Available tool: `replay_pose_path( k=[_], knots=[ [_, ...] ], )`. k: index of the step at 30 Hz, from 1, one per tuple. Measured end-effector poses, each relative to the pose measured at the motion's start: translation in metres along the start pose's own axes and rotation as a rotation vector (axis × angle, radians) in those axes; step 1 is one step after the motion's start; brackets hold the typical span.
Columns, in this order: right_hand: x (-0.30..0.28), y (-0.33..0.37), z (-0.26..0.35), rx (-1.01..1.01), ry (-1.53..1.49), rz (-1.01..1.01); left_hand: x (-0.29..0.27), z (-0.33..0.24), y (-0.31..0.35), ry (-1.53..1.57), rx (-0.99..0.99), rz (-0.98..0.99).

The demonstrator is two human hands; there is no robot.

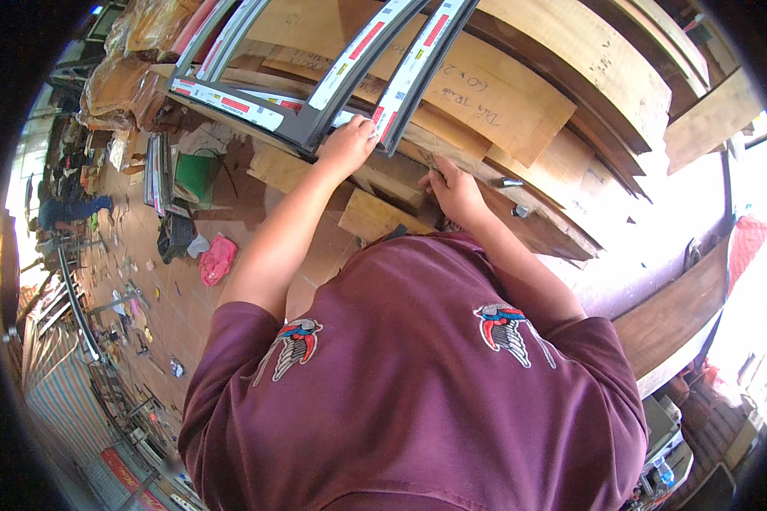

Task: The person peels protective film strips from the edges of a black window frame using a small metal tool. The person works along the frame's perimeter, lifting and removing the film in sections.

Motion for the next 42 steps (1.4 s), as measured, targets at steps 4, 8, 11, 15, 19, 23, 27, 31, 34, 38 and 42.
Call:
replay_pose_path(
  k=[4,8,11,15,19,23,27,31,34,38,42],
  knots=[
    [0.005,0.004,-0.008,0.045,-0.031,0.022,-0.003,-0.011,-0.007,-0.032,0.035,0.105],
    [0.011,0.001,-0.008,-0.001,0.004,0.065,-0.008,-0.025,-0.015,-0.232,0.092,0.146],
    [0.011,0.000,-0.004,-0.003,0.015,0.062,-0.011,-0.044,-0.019,-0.300,0.117,0.163],
    [0.009,-0.003,0.004,0.003,0.025,0.056,-0.010,-0.062,-0.025,-0.399,0.087,0.240],
    [0.006,-0.005,0.002,-0.066,0.049,0.040,-0.007,-0.069,-0.030,-0.517,0.083,0.287],
    [0.005,-0.009,-0.005,-0.025,0.026,0.028,-0.004,-0.069,-0.027,-0.590,0.099,0.246],
    [0.003,-0.013,-0.008,-0.026,0.041,0.030,-0.002,-0.068,-0.030,-0.565,0.119,0.269],
    [0.002,-0.017,-0.007,-0.019,0.054,0.029,-0.001,-0.066,-0.034,-0.517,0.178,0.300],
    [0.001,-0.018,-0.004,-0.057,0.087,-0.016,0.000,-0.049,-0.032,-0.472,0.173,0.206],
    [-0.005,-0.017,-0.007,0.034,0.071,-0.014,-0.013,0.029,-0.022,-0.254,-0.166,0.084],
    [-0.005,-0.017,-0.020,0.058,0.046,-0.002,-0.052,0.064,-0.001,-0.231,-0.253,0.078]
  ],
)
Point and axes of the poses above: each hand's wrist, its own y-axis away from the middle knuckle, its own x-axis out of the palm, z = x × y, the point moved 6 cm from there along -y, towards the middle knuckle, and after that the axes turned 14 degrees about -y, right-handed, at the moved point
